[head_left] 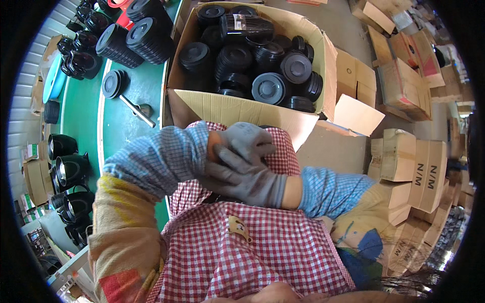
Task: The person repeatedly picks up black plastic components from a cardboard box, places them on a green workbench, and uses a metal tool to press or adjust a central part of each component. The person then returns the components to the box and repeats the process.
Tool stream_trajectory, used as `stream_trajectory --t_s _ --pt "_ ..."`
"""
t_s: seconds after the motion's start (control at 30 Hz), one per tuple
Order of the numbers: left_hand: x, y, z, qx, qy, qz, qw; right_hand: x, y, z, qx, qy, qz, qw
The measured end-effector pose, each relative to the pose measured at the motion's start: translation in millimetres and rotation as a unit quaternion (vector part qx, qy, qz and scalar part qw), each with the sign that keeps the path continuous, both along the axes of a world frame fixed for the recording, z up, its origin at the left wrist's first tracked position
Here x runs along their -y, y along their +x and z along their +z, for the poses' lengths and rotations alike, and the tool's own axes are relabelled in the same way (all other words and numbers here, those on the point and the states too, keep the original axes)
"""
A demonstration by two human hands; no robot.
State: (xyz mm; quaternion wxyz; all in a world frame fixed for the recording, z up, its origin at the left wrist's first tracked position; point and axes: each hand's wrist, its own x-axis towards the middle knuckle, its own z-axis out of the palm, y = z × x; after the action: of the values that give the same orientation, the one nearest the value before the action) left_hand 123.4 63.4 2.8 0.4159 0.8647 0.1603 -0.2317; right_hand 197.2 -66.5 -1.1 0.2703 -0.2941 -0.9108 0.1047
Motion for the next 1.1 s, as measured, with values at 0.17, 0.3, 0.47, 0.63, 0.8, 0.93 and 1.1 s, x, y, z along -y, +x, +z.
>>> stream_trajectory --t_s 0.17,0.3,0.47,0.63,0.8,0.93,1.1 --pt "11.8 -51.6 -47.0 0.073 -0.479 0.281 0.828 -10.7 54.0 -32.2 -0.055 -0.049 0.128 0.989" --pt "11.0 -30.9 -49.6 0.064 -0.218 0.159 0.961 7.2 10.9 -5.3 0.088 -0.114 0.058 0.988" --pt "-23.5 -59.3 -60.9 0.184 0.018 0.275 0.944 -0.2 28.8 -0.2 0.029 -0.043 -0.07 0.996" --pt "-142.1 -288.2 -41.3 0.065 0.452 0.319 0.831 23.7 84.4 -9.2 -0.218 -0.125 -0.383 0.889" --pt "-146.2 -344.3 -53.5 -0.193 0.463 0.25 0.828 25.3 83.7 -24.4 -0.295 -0.156 -0.377 0.864" --pt "-108.3 -294.5 7.7 -0.088 0.328 0.336 0.878 1.7 84.4 26.3 -0.107 -0.011 -0.277 0.955" --pt "-7.0 -183.3 114.2 0.152 0.235 0.219 0.935 -27.8 52.9 101.5 0.058 0.15 -0.179 0.971"
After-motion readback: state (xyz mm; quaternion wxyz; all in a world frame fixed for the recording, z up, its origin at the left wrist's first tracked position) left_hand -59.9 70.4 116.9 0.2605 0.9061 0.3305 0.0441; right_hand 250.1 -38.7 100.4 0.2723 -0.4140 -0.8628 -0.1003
